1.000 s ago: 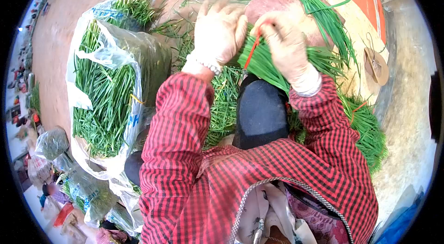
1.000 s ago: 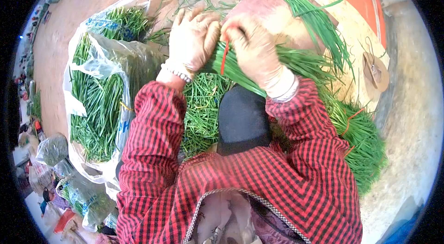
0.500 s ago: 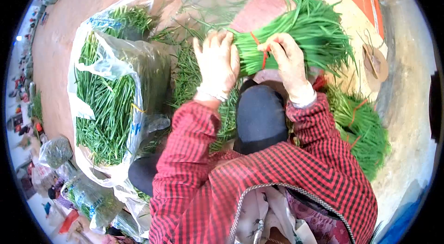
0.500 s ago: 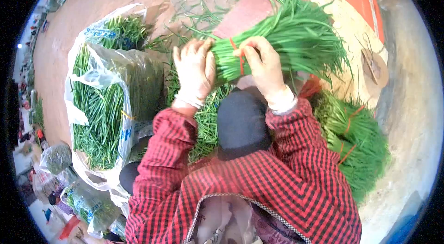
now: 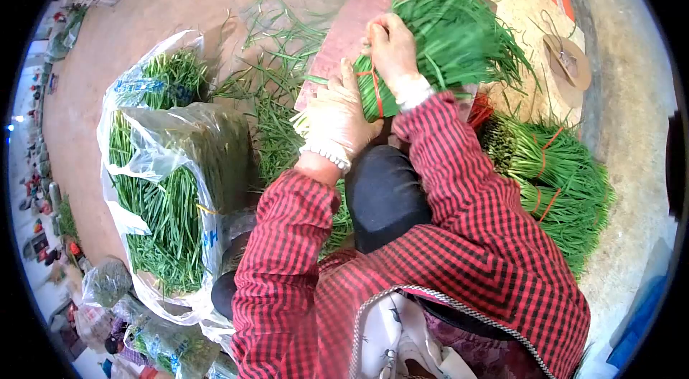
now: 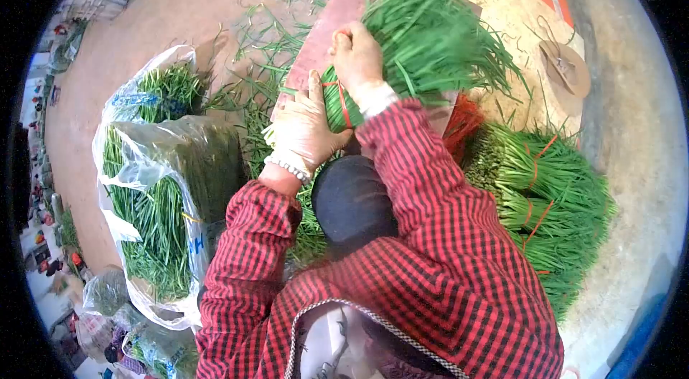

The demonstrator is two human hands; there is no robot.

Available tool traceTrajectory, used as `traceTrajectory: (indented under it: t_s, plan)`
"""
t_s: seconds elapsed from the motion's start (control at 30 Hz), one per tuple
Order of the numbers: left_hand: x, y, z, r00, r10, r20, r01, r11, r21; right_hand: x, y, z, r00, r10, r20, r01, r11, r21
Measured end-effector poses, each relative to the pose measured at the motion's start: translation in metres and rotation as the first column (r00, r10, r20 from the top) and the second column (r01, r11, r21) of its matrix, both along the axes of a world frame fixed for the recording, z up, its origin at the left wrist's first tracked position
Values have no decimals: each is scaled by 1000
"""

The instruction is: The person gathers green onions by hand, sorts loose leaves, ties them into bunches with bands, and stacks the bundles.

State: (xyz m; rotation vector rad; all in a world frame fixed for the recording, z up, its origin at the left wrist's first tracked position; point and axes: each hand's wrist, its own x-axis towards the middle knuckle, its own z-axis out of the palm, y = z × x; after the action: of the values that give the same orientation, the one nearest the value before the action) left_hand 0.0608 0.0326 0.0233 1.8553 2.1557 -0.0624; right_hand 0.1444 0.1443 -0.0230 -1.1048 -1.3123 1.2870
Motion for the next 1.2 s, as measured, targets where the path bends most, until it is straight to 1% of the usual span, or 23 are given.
traceTrajectory:
  t_s: [0.1, 0.17, 0.2, 0.23, 0.27, 0.3, 0.37, 0.4, 0.47, 0.5, 0.53, 0.63, 0.67, 0.7, 0.77, 0.8, 0.9, 0.93, 1.0, 1.03, 1.1, 1.17, 1.2]
  plan:
    - [-19, 5, 1, 989, 102, 105, -93, 991, -94, -13, 9, -4, 991, 122, 54, -121, 992, -29]
    - [-41, 8, -12, 918, 97, 385, -80, 995, -62, 8, -10, 26, 985, 163, -48, -147, 961, 235]
    - [-49, 11, -12, 842, 124, 525, -84, 992, -99, 30, -31, 45, 955, 256, -150, -260, 965, -9]
    - [-57, 12, -31, 790, 56, 610, -106, 993, 46, 57, -39, 40, 851, 223, 475, -457, 760, 462]
    - [-59, 10, -19, 722, 66, 689, -139, 989, 51, 68, -53, 34, 744, 591, 312, -640, 764, 79]
    - [-65, 10, -6, 759, 181, 626, -146, 983, -108, 81, -68, 29, 647, 758, 88, -703, 637, -315]
    - [-72, 4, -8, 679, 205, 704, -188, 977, -103, 88, -92, -24, 811, 554, 187, -519, 830, -203]
    - [-69, -1, -16, 621, 79, 780, -214, 974, 71, 90, -91, -23, 777, 579, 248, -532, 814, -234]
    - [-54, -5, -23, 718, 103, 689, -225, 970, 89, 85, -94, -4, 768, 583, 265, -534, 812, -237]
    - [-50, -11, 11, 614, 181, 768, -271, 963, -11, 79, -91, 7, 792, 569, 220, -533, 821, -202]
    - [-48, -14, 22, 607, 96, 789, -307, 944, 121, 64, -88, 25, 818, 556, 150, -567, 823, 42]
    - [-40, -17, 70, 549, -137, 824, -332, 869, 366, 64, -89, 44, 847, 532, 16, -527, 834, 166]
    - [-36, -14, 69, 503, -259, 825, -329, 825, 460, 63, -85, 34, 936, 340, 91, -348, 859, 375]
    - [-34, -11, 67, 508, -270, 818, -327, 818, 473, 65, -82, 28, 957, 269, 109, -291, 885, 365]
    - [-33, -8, 53, 674, -367, 642, -183, 758, 626, 61, -76, 17, 936, 334, 106, -344, 935, 91]
    - [-30, -3, 25, 620, -375, 689, -214, 764, 609, 58, -76, 10, 912, 393, 116, -393, 919, -22]
    - [-25, 0, -81, 612, -55, 789, -37, 995, 98, 56, -85, -1, 859, 497, 126, -468, 861, -201]
    - [-21, -2, -102, 545, -137, 827, -65, 977, 204, 56, -86, 1, 854, 505, 125, -477, 856, -199]
    - [-30, -21, -59, 391, -81, 917, -82, 989, 122, 58, -87, 6, 852, 510, 117, -480, 851, -211]
    - [-34, -26, -42, 410, -66, 910, -121, 985, 126, 55, -85, 8, 853, 509, 120, -477, 851, -219]
    - [-38, -32, -37, 628, 12, 778, -286, 933, 216, 45, -81, 11, 835, 530, 150, -493, 840, -227]
    - [-42, -28, -32, 849, -19, 529, -301, 804, 512, 39, -77, 13, 802, 568, 184, -515, 814, -266]
    - [-41, -29, -10, 963, -112, 247, -141, 569, 810, 36, -74, 13, 779, 595, 196, -532, 794, -295]
